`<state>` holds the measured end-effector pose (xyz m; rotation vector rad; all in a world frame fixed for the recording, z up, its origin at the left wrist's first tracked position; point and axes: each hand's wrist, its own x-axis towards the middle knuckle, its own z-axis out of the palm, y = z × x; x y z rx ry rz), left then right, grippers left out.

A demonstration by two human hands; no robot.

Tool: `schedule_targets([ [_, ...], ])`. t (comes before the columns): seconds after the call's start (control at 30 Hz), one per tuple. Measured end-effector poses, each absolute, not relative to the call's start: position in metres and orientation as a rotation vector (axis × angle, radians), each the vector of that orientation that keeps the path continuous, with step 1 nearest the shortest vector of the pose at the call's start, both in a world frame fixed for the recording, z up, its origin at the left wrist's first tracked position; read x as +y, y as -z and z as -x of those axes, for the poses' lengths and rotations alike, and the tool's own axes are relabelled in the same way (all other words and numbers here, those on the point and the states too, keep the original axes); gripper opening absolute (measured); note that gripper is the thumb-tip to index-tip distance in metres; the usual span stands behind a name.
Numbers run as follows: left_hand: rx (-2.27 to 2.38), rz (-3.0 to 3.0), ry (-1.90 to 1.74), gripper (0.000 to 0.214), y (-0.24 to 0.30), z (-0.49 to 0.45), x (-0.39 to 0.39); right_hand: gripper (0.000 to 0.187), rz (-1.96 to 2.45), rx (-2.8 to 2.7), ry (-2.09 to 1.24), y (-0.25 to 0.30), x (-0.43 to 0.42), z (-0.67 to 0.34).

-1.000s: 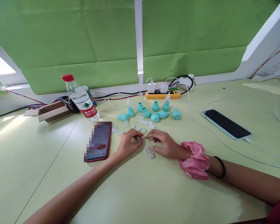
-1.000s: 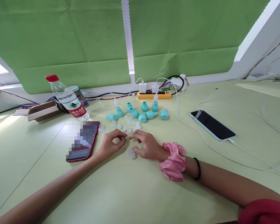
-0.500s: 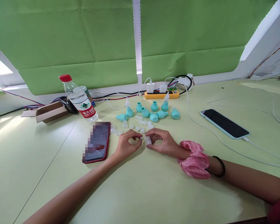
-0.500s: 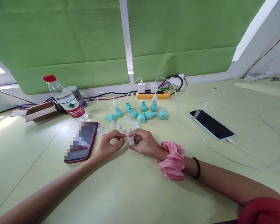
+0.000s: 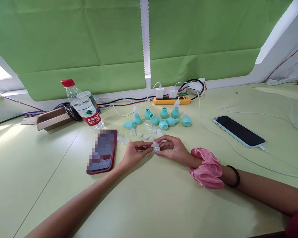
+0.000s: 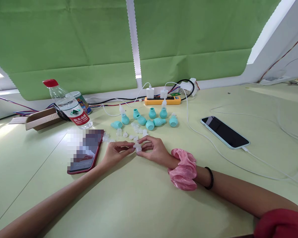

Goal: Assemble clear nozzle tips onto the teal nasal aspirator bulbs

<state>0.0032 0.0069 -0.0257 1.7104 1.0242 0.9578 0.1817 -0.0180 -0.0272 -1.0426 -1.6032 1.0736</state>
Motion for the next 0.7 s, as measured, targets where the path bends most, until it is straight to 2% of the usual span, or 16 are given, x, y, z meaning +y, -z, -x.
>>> schedule_targets([
  [0.33,1.077,-1.852,-0.981,0.028,0.0278,-0.001,0.0074,0.026,1.071,-1.498,-1.131,0.0235,-0.0182,-0.18],
  [0.5,1.053,-2.084,-1.005,0.023,0.0223,-0.002,0.0023,0.025,1.088,-1.461,-1.136,0.0209,-0.019,-0.1793],
  [0.7,0.927,-2.404,-1.085,0.027,0.0288,-0.0025,0.0021,0.028,1.077,-1.406,-1.17,0.021,-0.019,-0.1783],
])
